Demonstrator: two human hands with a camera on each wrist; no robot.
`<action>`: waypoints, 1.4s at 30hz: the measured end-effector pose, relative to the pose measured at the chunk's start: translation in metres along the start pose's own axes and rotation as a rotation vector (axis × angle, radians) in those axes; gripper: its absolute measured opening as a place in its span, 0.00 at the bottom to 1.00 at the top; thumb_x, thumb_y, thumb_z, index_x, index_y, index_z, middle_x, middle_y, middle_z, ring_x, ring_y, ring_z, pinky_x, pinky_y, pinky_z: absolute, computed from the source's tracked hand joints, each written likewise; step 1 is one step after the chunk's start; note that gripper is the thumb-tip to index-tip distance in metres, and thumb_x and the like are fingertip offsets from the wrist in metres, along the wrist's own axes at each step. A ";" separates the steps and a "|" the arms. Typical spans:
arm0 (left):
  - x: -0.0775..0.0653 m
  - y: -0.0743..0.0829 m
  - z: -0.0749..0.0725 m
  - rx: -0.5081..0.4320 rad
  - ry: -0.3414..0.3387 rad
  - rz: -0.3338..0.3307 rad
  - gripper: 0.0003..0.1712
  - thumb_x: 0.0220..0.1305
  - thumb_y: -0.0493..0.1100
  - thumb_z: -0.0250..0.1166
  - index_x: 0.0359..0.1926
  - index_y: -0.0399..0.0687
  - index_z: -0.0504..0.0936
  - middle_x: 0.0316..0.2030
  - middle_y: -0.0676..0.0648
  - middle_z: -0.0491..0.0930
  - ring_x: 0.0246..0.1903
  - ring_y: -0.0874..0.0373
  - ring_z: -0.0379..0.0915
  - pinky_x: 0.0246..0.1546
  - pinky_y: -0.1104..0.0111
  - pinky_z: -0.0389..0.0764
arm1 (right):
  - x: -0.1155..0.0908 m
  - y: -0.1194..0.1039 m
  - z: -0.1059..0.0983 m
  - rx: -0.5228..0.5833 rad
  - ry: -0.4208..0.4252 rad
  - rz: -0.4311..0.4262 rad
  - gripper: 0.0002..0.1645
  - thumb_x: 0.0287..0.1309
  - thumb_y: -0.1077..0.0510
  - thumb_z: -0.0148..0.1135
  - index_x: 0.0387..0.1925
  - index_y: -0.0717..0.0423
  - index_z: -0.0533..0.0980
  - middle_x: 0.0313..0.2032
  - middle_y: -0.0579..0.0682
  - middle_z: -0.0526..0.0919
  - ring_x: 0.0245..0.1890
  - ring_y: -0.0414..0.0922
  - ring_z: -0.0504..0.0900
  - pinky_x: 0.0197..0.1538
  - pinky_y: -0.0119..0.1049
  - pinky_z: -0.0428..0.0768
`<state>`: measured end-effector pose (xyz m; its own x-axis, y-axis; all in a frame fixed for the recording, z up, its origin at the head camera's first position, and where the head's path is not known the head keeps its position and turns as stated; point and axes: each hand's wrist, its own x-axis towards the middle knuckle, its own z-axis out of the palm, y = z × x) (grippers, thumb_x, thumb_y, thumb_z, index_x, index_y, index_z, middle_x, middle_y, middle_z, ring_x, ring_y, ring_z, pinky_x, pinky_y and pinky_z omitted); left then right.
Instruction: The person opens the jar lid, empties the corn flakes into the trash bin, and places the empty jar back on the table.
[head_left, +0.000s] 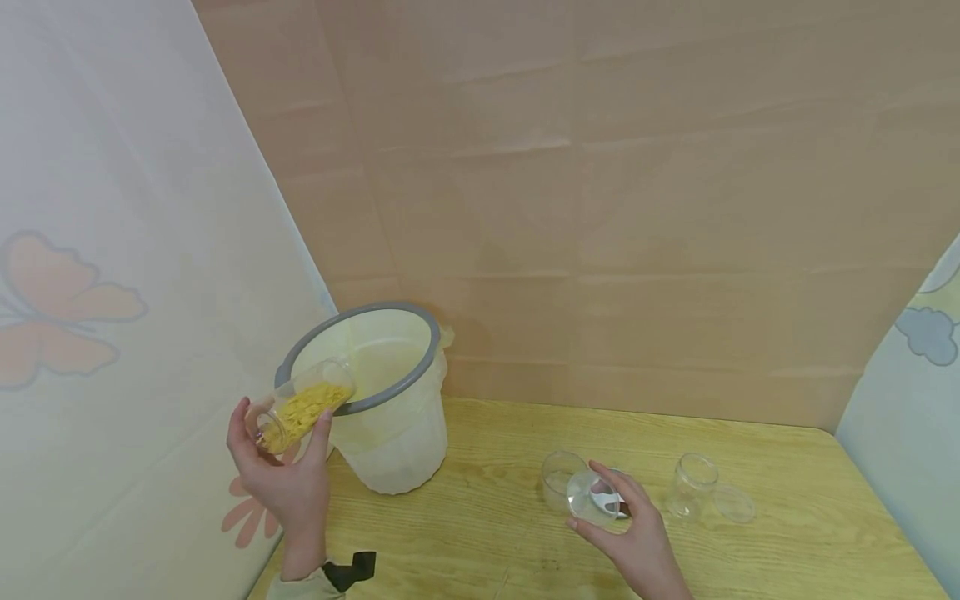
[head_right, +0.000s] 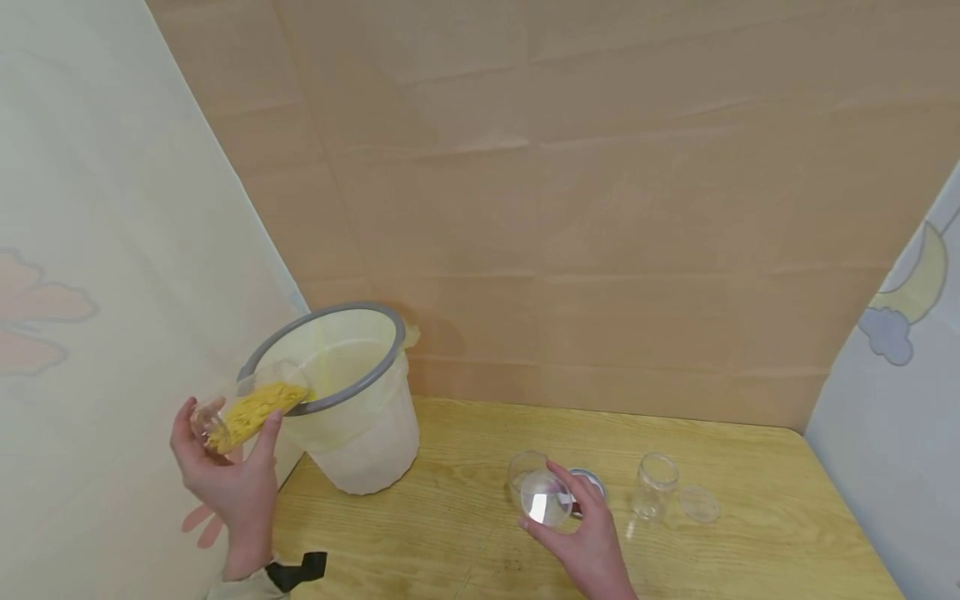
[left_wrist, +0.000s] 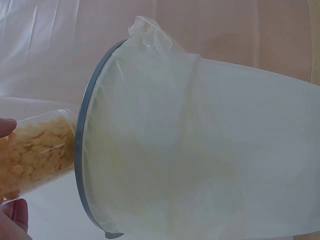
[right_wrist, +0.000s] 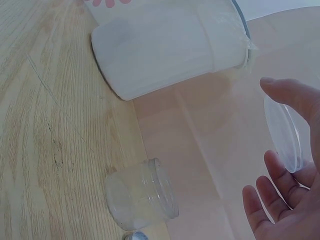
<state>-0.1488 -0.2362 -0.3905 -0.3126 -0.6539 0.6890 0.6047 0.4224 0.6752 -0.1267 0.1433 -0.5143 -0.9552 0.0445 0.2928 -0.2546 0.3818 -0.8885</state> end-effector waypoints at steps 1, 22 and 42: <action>0.000 0.000 0.000 0.003 -0.003 0.000 0.51 0.43 0.20 0.76 0.70 0.37 0.67 0.57 0.36 0.74 0.55 0.45 0.69 0.55 0.69 0.70 | 0.000 0.000 0.000 0.001 -0.002 0.003 0.45 0.44 0.52 0.84 0.66 0.42 0.75 0.45 0.39 0.79 0.48 0.41 0.75 0.49 0.39 0.78; -0.001 -0.004 0.000 0.062 0.011 0.013 0.50 0.43 0.22 0.78 0.69 0.37 0.67 0.57 0.40 0.74 0.47 0.53 0.65 0.48 0.70 0.66 | -0.002 -0.004 -0.002 0.002 -0.022 0.053 0.45 0.47 0.52 0.83 0.67 0.44 0.74 0.46 0.41 0.78 0.48 0.39 0.73 0.49 0.33 0.74; -0.002 0.011 0.004 0.089 0.012 0.037 0.49 0.44 0.22 0.77 0.69 0.36 0.68 0.56 0.42 0.74 0.45 0.58 0.66 0.47 0.71 0.67 | -0.002 -0.002 -0.003 0.000 -0.021 0.050 0.45 0.46 0.53 0.83 0.67 0.44 0.74 0.45 0.42 0.78 0.48 0.40 0.73 0.49 0.33 0.75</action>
<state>-0.1450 -0.2279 -0.3831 -0.2824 -0.6439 0.7111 0.5480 0.5001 0.6705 -0.1239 0.1448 -0.5117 -0.9698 0.0439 0.2401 -0.2061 0.3793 -0.9020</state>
